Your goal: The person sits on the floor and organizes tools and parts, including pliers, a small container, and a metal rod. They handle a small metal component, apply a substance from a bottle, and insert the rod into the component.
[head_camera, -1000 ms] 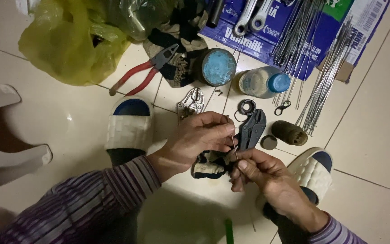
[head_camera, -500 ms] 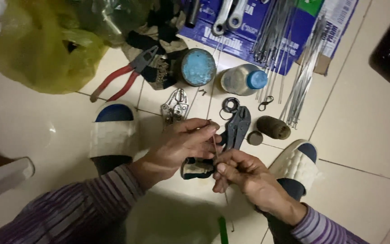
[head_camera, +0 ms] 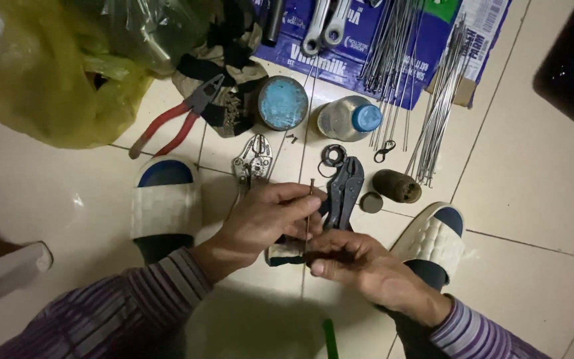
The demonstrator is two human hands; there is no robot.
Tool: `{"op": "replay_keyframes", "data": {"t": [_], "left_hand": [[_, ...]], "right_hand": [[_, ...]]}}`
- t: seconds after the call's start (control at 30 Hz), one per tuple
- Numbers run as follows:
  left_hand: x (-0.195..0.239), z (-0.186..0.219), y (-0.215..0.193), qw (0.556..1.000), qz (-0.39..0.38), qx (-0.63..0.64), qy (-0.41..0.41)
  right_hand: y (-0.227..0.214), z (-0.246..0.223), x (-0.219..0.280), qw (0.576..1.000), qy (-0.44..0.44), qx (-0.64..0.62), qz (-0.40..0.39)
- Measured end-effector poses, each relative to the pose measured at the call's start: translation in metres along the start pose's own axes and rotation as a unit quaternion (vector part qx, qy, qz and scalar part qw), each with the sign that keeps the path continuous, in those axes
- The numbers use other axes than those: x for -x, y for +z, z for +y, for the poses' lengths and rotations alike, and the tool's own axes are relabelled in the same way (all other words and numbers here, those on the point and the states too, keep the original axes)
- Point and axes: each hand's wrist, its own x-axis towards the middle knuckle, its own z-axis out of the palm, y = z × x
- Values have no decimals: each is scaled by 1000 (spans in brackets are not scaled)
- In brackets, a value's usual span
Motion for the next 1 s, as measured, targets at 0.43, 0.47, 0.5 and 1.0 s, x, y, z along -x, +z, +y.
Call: {"op": "replay_keyframes", "data": {"t": [0.43, 0.47, 0.5, 1.0], "left_hand": [[-19, 28, 13, 892, 64, -316, 317], [-22, 27, 13, 891, 64, -316, 318], [-25, 26, 13, 833, 117, -384, 380], [-126, 7, 5, 770, 176, -413, 453]], "right_hand": [[-23, -44, 6, 873, -330, 221, 283], [-22, -58, 4, 872, -331, 221, 284], [-21, -73, 2, 826, -341, 305, 329], [-51, -84, -63, 545, -349, 651, 396]]}}
